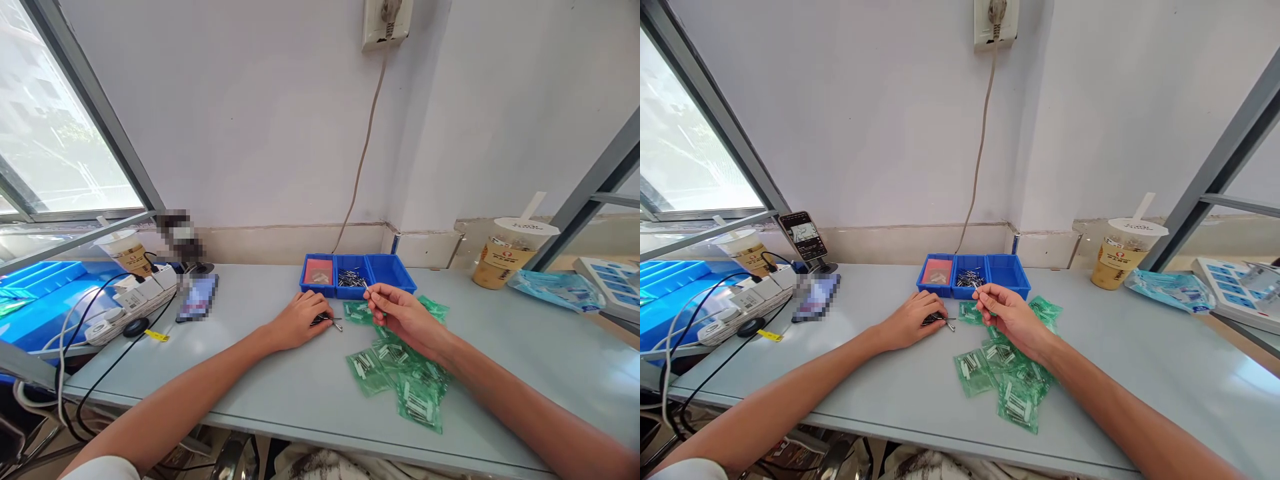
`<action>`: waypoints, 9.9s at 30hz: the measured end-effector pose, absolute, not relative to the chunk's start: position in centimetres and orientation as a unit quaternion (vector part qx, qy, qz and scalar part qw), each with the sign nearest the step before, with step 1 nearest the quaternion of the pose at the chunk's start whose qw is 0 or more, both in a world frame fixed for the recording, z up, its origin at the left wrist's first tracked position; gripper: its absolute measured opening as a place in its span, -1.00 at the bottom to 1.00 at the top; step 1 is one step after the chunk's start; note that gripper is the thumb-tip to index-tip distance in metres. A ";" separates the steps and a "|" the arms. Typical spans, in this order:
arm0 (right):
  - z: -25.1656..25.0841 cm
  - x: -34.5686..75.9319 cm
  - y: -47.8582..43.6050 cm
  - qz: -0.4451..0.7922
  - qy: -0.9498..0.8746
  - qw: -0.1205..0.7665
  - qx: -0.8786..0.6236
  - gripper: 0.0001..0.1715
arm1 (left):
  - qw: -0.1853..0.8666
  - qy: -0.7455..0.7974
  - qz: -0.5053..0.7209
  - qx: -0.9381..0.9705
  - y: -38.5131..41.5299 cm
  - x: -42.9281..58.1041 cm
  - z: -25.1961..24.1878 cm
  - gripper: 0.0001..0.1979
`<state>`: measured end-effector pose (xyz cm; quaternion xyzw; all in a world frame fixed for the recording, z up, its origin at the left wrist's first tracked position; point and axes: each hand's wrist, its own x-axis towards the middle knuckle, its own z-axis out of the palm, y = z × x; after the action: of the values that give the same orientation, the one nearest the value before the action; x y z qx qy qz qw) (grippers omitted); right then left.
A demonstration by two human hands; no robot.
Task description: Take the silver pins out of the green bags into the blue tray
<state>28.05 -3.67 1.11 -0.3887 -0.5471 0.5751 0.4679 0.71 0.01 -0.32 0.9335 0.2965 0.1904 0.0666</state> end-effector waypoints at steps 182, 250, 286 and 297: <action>1.2 27.3 -4.2 0.540 -0.582 0.480 -0.374 -0.65 | 0.107 0.309 0.233 0.916 1.1 0.4 -1.2 -0.83; -0.4 25.9 -4.6 0.019 -0.912 0.197 -0.359 -0.74 | 0.102 0.320 0.212 0.918 0.9 0.6 -0.7 -0.79; 0.9 26.8 -3.7 0.503 -0.608 0.444 -0.425 -0.54 | 0.095 0.296 0.203 0.929 1.0 0.6 -0.9 -0.82; 0.0 27.9 -2.9 0.403 -0.641 0.473 -0.451 -0.63 | 0.094 0.284 0.197 0.934 0.9 0.5 -0.7 -0.79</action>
<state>27.88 -2.92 -0.05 -0.4511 -0.6407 0.4034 0.4725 0.53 0.86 -0.68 0.9336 0.2841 0.1973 0.0935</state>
